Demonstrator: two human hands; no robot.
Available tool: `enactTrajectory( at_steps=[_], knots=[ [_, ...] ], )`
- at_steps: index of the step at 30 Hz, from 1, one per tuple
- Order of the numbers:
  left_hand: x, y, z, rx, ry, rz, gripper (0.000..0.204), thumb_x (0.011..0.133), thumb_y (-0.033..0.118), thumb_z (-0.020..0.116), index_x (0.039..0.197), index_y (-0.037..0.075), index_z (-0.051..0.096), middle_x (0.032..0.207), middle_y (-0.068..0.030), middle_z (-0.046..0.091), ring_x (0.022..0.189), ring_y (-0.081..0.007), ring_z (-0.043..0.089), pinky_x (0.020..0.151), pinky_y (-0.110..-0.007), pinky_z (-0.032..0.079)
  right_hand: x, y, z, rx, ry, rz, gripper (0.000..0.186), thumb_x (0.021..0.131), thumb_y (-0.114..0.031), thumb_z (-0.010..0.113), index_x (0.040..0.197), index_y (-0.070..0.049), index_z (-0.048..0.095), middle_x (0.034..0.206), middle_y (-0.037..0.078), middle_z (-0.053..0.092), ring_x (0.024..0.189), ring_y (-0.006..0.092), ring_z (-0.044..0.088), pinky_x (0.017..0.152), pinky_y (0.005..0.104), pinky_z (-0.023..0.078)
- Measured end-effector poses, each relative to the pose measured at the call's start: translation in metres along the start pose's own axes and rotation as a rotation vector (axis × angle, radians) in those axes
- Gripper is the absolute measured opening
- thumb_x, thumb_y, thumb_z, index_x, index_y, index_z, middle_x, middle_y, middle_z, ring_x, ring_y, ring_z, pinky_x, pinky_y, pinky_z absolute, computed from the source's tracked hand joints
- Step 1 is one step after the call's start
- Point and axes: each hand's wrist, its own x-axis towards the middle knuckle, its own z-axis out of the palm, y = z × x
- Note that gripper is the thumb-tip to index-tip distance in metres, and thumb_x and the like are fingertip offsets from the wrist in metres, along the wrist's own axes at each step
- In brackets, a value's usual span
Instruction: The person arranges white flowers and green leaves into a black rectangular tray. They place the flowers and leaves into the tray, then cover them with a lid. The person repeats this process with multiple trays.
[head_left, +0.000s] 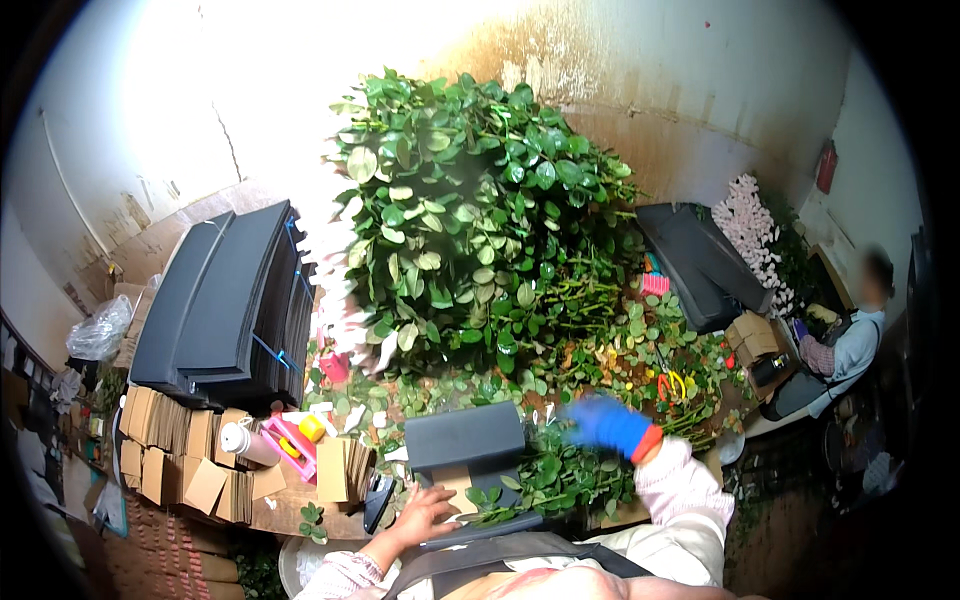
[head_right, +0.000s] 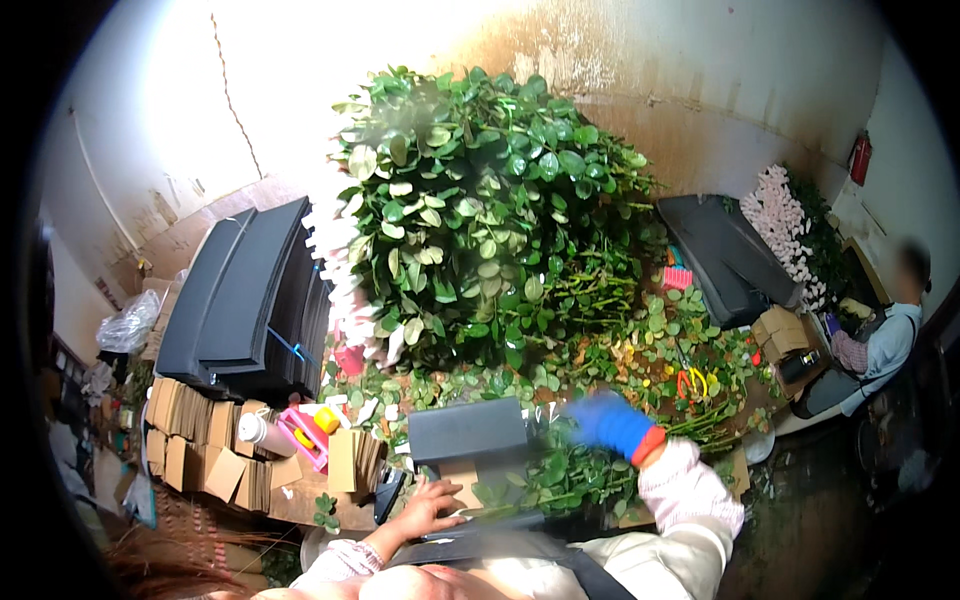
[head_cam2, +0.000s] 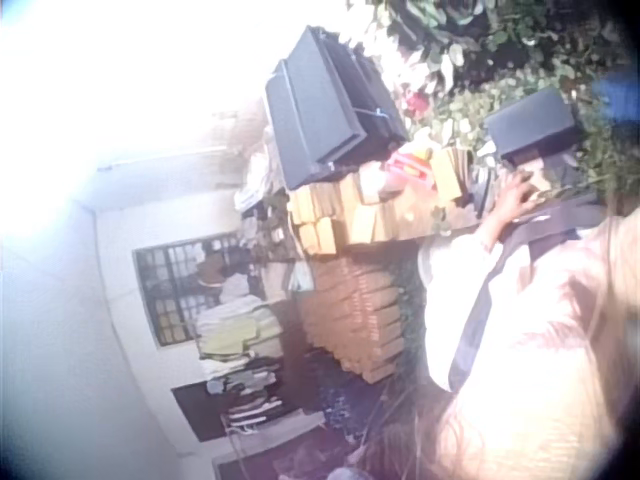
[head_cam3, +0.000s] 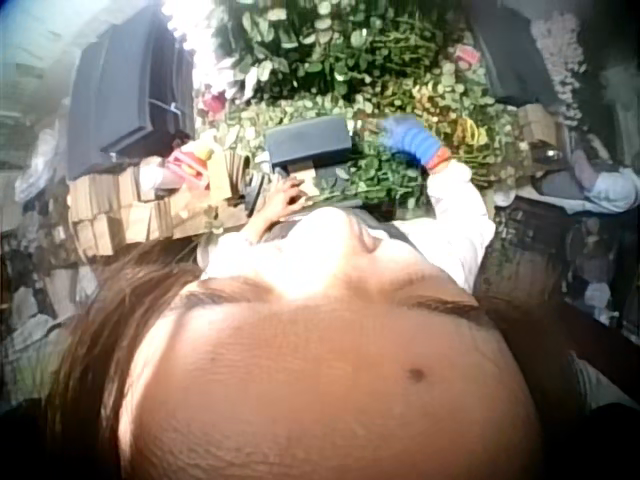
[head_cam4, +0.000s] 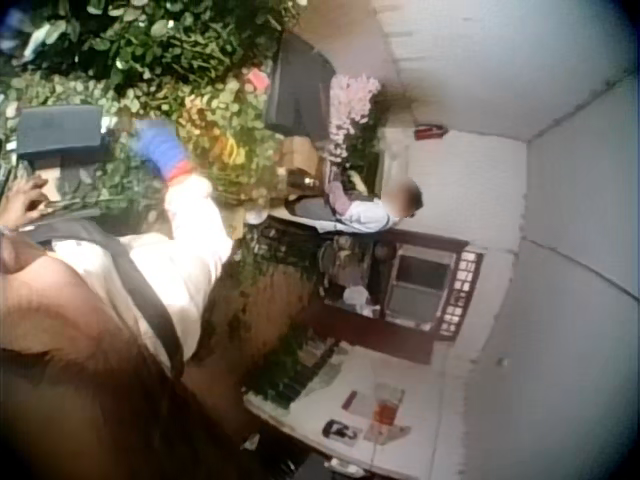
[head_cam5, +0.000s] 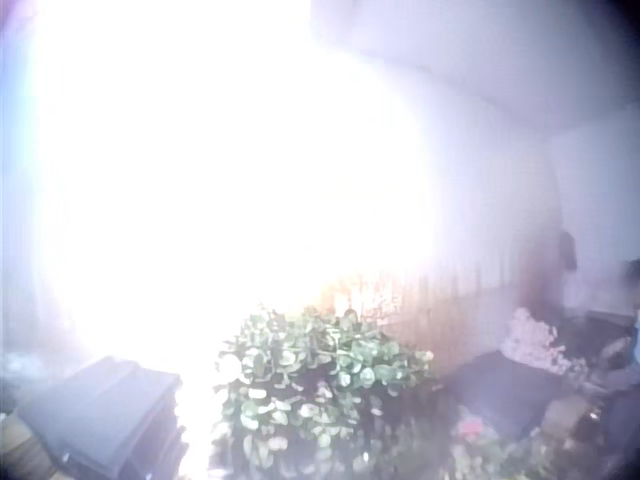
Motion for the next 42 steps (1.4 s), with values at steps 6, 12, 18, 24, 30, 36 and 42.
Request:
enactTrajectory(
  at_steps=[6,12,18,24,30,36,42],
  knots=[
    [0.001,-0.015,-0.002,0.042,-0.132,0.078,0.042,0.085,0.034,0.069,0.126,0.023,0.068,0.149,-0.0132,0.044,0.142,-0.0343,0.034,0.117,-0.063,0.015,0.155,-0.019,-0.234,0.018,0.971,-0.121,0.069,0.089,-0.040,0.064,0.148,-0.013,0.040,0.135,0.020,0.057,0.122,0.0362,0.057,0.102,0.0468,0.046],
    [0.009,-0.029,0.008,0.060,-0.137,0.156,0.039,0.084,0.032,0.067,0.121,0.021,0.071,0.152,-0.0133,0.041,0.140,-0.0371,0.035,0.112,-0.059,0.021,0.293,-0.011,-0.351,-0.543,0.932,0.129,0.105,0.078,-0.031,0.078,0.159,-0.011,0.013,0.158,0.017,0.030,0.146,0.0319,0.033,0.121,0.0406,0.028],
    [0.008,0.018,-0.022,-0.231,-0.100,-0.091,0.027,0.087,0.025,0.063,0.109,0.014,0.072,0.154,-0.0161,0.039,0.141,-0.0419,0.030,0.116,-0.053,0.023,0.338,-0.024,-0.348,-0.325,0.833,0.143,0.062,0.081,-0.016,0.069,0.139,-0.014,0.048,0.127,0.016,0.060,0.116,0.0331,0.061,0.097,0.0437,0.049],
    [0.001,0.009,-0.016,-0.252,-0.065,-0.107,0.028,0.086,0.025,0.065,0.110,0.015,0.073,0.154,-0.0150,0.039,0.141,-0.0401,0.031,0.116,-0.051,0.023,0.331,-0.006,-0.281,-0.309,1.253,0.099,0.043,0.085,-0.014,0.059,0.128,-0.019,0.061,0.109,0.011,0.064,0.100,0.0292,0.063,0.077,0.0436,0.051],
    [0.004,-0.003,0.002,-0.235,-0.074,-0.005,0.028,0.084,0.025,0.067,0.110,0.015,0.074,0.154,-0.0140,0.039,0.141,-0.0384,0.031,0.116,-0.049,0.024,0.318,0.020,-0.226,-0.522,1.210,0.202,0.027,0.086,-0.021,0.059,0.111,-0.016,0.066,0.102,0.009,0.060,0.095,0.0293,0.059,0.078,0.0468,0.046],
    [0.002,-0.052,0.033,-0.039,0.008,0.199,0.032,0.080,0.032,0.071,0.110,0.021,0.076,0.149,-0.0146,0.045,0.134,-0.0380,0.038,0.111,-0.054,0.026,0.232,-0.033,-0.279,-0.321,1.461,0.073,0.016,0.093,-0.024,0.056,0.101,-0.014,0.066,0.094,0.011,0.063,0.093,0.0322,0.060,0.077,0.0467,0.046],
    [0.000,-0.033,0.018,-0.080,0.000,0.142,0.034,0.079,0.033,0.072,0.110,0.019,0.075,0.147,-0.0135,0.047,0.133,-0.0383,0.038,0.111,-0.051,0.026,0.171,-0.084,-0.190,-0.438,1.175,0.245,0.011,0.090,-0.021,0.057,0.094,-0.019,0.067,0.097,0.007,0.059,0.096,0.0275,0.059,0.076,0.0442,0.046]
  ],
)
